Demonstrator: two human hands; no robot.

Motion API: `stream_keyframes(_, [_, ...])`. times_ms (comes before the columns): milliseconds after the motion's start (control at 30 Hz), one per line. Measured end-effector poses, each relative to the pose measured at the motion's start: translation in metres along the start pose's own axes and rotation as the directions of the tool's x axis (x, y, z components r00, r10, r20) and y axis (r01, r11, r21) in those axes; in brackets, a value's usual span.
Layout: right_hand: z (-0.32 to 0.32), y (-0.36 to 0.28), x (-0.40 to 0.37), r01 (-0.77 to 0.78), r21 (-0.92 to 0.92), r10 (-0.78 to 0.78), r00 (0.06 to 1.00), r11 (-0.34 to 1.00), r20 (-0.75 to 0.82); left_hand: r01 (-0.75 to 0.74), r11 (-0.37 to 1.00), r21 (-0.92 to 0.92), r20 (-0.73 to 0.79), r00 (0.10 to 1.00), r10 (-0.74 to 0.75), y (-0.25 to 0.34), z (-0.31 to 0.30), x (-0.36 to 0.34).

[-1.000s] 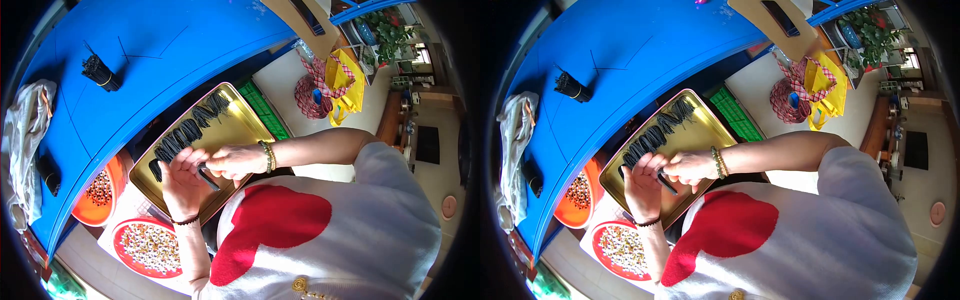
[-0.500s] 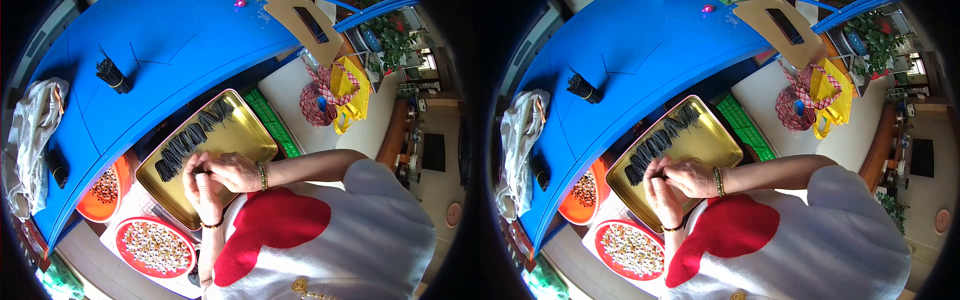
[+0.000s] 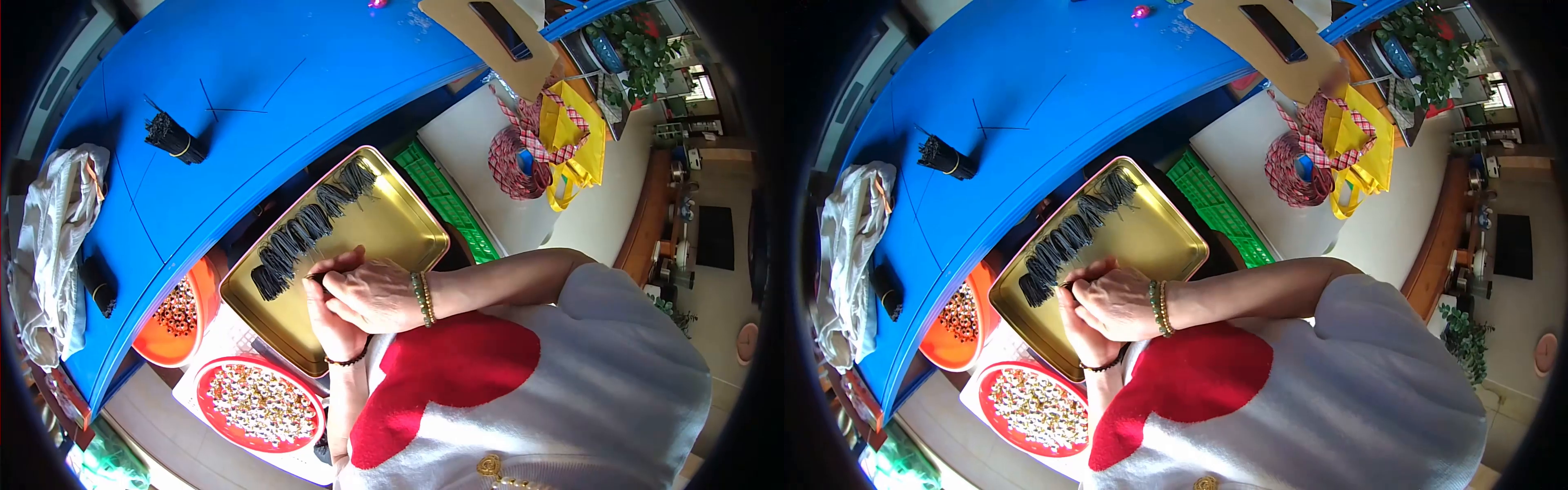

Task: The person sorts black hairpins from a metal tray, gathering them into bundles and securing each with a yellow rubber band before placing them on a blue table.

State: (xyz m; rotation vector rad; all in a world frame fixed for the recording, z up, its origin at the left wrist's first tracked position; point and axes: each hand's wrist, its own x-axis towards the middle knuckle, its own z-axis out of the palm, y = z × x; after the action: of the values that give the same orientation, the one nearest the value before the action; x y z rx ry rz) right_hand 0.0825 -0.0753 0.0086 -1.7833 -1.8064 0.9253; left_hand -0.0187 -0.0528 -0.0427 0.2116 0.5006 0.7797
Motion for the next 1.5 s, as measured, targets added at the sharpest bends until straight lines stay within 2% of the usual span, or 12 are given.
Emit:
stream_keyframes(100, [-0.013,-0.005,-0.003,0.055,-0.070,-0.057,0.998,0.996,-0.036,0.036,0.992,-0.122,0.024,0.999,-0.033,0.005,-0.005,0.003])
stream_keyframes(200, [-0.035,0.000,-0.005,0.077,0.063,-0.076,0.997,0.995,-0.009,0.079,0.954,-0.288,0.109,0.993,-0.049,0.011,-0.010,0.007])
stream_keyframes(267, [-0.049,0.000,-0.004,-0.191,0.156,0.194,0.981,0.969,-0.002,0.067,0.933,-0.354,0.064,0.997,-0.048,0.013,-0.022,0.008])
stream_keyframes(367, [-0.033,0.026,-0.004,-0.192,0.260,0.211,0.976,0.946,-0.049,0.037,0.970,-0.242,0.016,0.999,-0.034,0.014,-0.018,0.009])
stream_keyframes(500, [-0.033,0.024,0.009,-0.343,0.387,0.266,0.934,0.856,0.240,-0.014,0.997,-0.077,-0.015,1.000,0.013,0.013,-0.021,0.007])
stream_keyframes(600, [-0.013,0.033,0.015,-0.162,0.635,0.095,0.986,0.756,0.138,-0.085,0.990,0.114,0.036,0.996,0.082,0.015,-0.012,0.004])
stream_keyframes(633, [-0.023,0.031,0.018,-0.287,0.541,0.118,0.938,0.791,0.325,-0.096,0.986,0.139,0.050,0.995,0.090,0.016,-0.009,0.004])
stream_keyframes(867, [-0.011,0.034,0.019,-0.029,0.417,-0.067,0.975,0.908,0.213,-0.157,0.904,0.399,0.022,0.987,0.162,0.021,-0.002,-0.008])
stream_keyframes(900, [-0.023,0.024,0.022,-0.101,0.332,-0.022,0.938,0.938,0.346,-0.176,0.900,0.398,0.043,0.984,0.173,0.021,0.001,-0.010])
stream_keyframes(1000, [-0.023,0.014,0.020,-0.121,0.162,0.053,0.927,0.979,0.371,-0.207,0.910,0.359,0.100,0.978,0.183,0.020,-0.001,-0.013])
stream_keyframes(1167, [-0.006,0.015,0.013,-0.109,0.336,0.009,0.958,0.935,0.287,-0.216,0.898,0.382,0.072,0.976,0.205,0.018,-0.001,-0.020])
stream_keyframes(1500, [-0.003,0.017,0.011,-0.025,0.295,-0.031,0.983,0.955,0.182,-0.246,0.919,0.307,0.058,0.969,0.240,0.011,-0.001,-0.017])
